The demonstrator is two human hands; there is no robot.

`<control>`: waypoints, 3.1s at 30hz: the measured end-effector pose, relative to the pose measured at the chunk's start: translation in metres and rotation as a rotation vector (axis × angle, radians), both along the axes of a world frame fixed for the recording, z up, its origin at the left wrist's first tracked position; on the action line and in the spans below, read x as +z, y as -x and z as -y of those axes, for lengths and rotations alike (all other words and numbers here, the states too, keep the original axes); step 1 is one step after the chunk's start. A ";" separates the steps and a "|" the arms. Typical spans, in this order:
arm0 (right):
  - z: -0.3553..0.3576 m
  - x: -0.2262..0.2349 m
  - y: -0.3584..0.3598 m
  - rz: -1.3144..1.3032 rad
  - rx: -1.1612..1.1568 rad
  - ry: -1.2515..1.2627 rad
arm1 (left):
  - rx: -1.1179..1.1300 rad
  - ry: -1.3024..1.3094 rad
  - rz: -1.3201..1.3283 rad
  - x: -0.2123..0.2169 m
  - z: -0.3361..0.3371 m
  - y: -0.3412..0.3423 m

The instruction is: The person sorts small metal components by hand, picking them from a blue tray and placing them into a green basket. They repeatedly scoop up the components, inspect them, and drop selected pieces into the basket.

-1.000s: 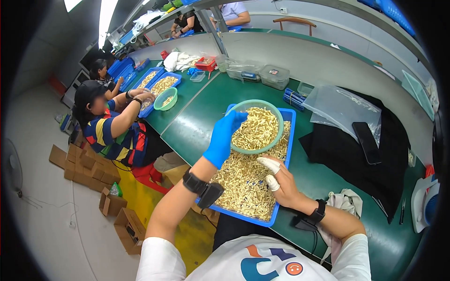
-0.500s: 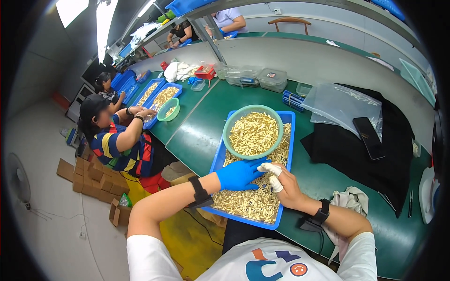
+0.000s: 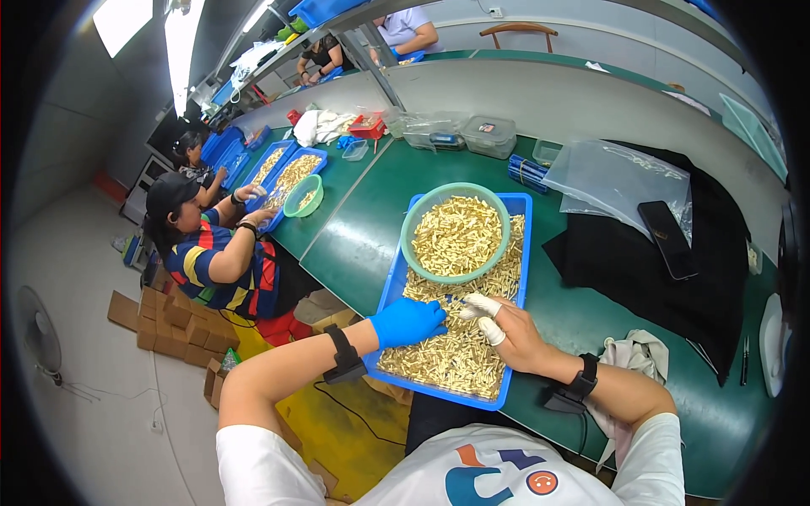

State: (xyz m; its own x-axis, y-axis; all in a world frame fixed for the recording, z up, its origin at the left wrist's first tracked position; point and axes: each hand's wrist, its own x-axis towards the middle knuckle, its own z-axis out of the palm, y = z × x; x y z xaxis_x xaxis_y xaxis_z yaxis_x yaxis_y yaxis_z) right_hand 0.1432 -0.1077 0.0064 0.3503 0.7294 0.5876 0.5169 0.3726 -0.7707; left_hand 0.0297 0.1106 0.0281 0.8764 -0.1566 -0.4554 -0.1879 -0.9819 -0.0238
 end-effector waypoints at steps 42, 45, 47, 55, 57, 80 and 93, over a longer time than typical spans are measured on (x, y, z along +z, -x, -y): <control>0.000 0.008 -0.005 0.092 -0.023 0.067 | 1.127 3.076 0.367 -0.031 0.108 0.028; 0.001 0.006 -0.006 0.088 -0.008 0.071 | 1.353 3.037 0.285 -0.023 0.108 0.027; 0.001 0.007 -0.005 0.085 -0.003 0.079 | 1.277 3.028 0.310 -0.033 0.106 0.030; 0.000 0.007 0.001 0.301 -0.033 0.072 | 1.063 3.012 0.419 -0.008 0.108 0.024; 0.001 0.006 0.003 0.391 -0.050 0.079 | 1.013 3.006 0.417 -0.009 0.107 0.025; -0.004 0.028 0.010 0.724 0.027 0.494 | 0.895 3.266 -0.043 -0.029 0.106 0.030; -0.003 0.017 0.001 0.562 0.017 0.417 | 0.921 3.259 0.064 -0.015 0.107 0.028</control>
